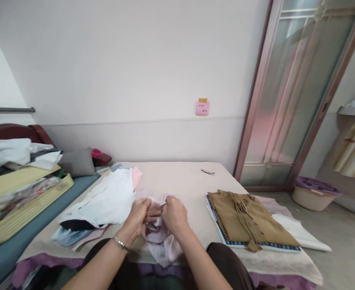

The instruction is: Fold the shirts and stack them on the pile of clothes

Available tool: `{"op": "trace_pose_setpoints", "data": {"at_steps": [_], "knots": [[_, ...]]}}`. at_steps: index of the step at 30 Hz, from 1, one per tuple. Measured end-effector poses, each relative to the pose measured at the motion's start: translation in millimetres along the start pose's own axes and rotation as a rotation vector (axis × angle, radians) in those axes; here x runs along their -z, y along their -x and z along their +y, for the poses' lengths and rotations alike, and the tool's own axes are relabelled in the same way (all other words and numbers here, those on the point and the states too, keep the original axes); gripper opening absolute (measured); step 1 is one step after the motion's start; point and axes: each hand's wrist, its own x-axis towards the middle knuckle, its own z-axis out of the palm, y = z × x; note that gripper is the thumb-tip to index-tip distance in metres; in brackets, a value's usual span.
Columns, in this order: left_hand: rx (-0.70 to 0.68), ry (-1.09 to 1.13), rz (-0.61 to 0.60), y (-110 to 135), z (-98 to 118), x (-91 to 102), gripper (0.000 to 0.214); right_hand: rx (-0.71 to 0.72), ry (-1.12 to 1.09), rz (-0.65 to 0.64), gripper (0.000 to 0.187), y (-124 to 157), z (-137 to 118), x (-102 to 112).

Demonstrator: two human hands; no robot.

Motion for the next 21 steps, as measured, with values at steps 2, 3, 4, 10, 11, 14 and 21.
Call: {"op": "trace_pose_setpoints", "data": {"at_steps": [2,3,4,10,11,14,21], "knots": [[-0.114,-0.292,0.110,-10.5,4.4,28.0,0.029,-0.049,-0.256,-0.014,0.019,-5.2,21.6,12.1],[-0.191,-0.438,0.148,-15.8,8.6,43.3,0.033,-0.085,-0.415,-0.036,0.016,-8.0,32.8,19.2],[-0.250,-0.544,0.184,-20.5,13.9,58.4,0.036,-0.127,-0.574,-0.056,0.013,-10.9,43.7,26.7],[-0.565,-0.608,0.263,-26.5,50.6,111.2,0.025,-0.145,-0.836,0.004,0.014,-18.2,75.2,74.1],[-0.558,-0.461,0.190,-24.2,55.7,112.9,0.025,-0.117,-0.803,-0.002,0.014,-16.7,73.6,82.2],[-0.445,-0.043,0.007,-13.8,70.3,113.4,0.025,-0.030,-0.702,-0.134,0.018,-8.4,64.0,105.2],[-0.460,0.067,-0.185,12.3,103.1,132.9,0.028,0.103,-0.532,-0.353,0.027,3.7,53.2,155.1]]}}
